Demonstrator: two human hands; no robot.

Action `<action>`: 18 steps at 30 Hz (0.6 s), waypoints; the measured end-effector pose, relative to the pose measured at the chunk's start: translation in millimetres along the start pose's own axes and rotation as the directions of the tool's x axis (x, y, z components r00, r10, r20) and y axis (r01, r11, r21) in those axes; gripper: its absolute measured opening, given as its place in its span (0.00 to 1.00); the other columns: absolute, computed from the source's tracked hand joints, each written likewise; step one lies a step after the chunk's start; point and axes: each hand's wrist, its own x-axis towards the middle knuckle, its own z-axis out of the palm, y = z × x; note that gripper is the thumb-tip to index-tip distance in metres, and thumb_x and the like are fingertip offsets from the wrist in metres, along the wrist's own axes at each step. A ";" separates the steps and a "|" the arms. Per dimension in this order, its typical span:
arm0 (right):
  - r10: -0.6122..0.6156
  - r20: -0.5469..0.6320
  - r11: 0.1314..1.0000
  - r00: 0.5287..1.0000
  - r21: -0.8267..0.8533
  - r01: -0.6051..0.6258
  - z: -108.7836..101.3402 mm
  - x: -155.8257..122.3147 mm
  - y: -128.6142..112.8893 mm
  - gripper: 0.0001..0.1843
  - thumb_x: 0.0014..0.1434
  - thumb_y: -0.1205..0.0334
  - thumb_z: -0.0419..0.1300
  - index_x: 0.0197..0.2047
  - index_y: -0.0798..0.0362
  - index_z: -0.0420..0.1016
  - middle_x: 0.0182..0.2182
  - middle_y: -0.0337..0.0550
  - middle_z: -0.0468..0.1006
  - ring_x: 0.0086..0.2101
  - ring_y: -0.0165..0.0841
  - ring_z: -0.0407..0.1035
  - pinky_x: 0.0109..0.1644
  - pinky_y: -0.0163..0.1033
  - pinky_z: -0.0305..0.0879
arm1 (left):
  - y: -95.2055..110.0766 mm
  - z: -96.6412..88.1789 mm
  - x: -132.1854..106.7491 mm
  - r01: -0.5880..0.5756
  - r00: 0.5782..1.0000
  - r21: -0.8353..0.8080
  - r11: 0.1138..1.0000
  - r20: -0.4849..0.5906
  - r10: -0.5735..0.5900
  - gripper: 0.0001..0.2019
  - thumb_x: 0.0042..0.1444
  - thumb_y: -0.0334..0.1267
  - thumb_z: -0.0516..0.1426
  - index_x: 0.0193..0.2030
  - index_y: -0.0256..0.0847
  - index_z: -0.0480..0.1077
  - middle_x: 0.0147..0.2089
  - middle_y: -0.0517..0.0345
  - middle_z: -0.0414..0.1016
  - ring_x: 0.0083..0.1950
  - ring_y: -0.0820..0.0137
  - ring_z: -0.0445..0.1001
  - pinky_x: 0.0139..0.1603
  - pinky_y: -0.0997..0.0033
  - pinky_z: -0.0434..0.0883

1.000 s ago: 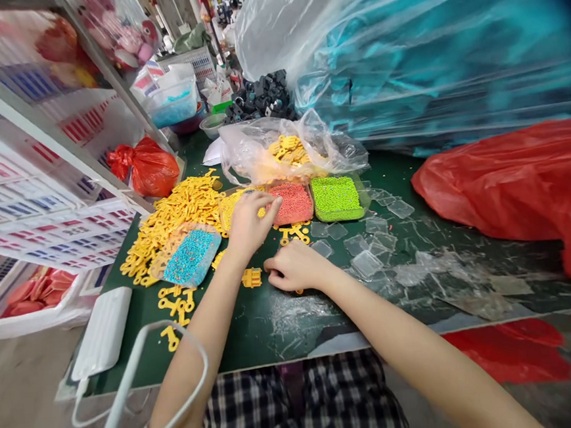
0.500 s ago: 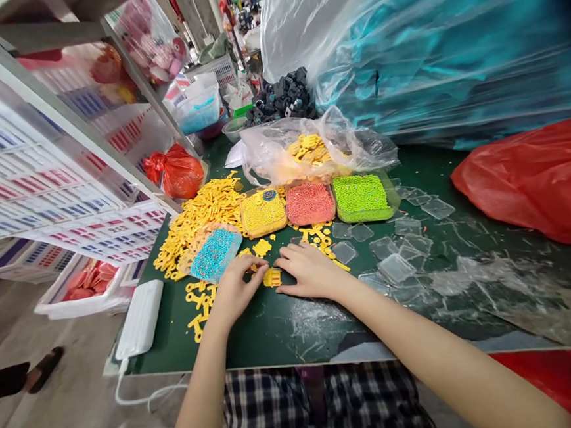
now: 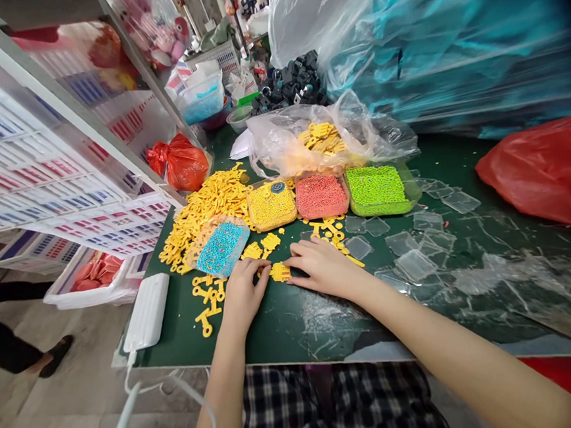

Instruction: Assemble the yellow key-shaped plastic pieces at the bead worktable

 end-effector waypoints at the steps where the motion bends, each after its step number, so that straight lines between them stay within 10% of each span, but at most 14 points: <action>1: -0.003 -0.002 1.000 1.000 0.002 0.003 0.7 0.0 0.3 0.13 0.60 0.54 0.63 0.44 0.54 0.78 0.36 0.45 0.73 0.39 0.38 0.67 0.43 0.42 0.56 | -1.1 0.0 -0.7 0.012 1.000 -0.004 1.000 -0.004 -0.012 0.08 0.65 0.38 0.53 0.40 0.42 0.73 0.35 0.56 0.74 0.40 0.64 0.72 0.43 0.64 0.69; 18: -0.017 0.010 0.999 1.000 0.036 0.017 -1.8 -1.4 0.4 0.13 0.62 0.57 0.60 0.47 0.54 0.79 0.36 0.47 0.74 0.39 0.39 0.65 0.45 0.43 0.52 | 17.0 -13.4 -2.1 -0.184 0.966 -0.090 0.979 0.165 0.197 0.09 0.61 0.34 0.57 0.43 0.48 0.78 0.43 0.55 0.72 0.45 0.64 0.69 0.47 0.62 0.68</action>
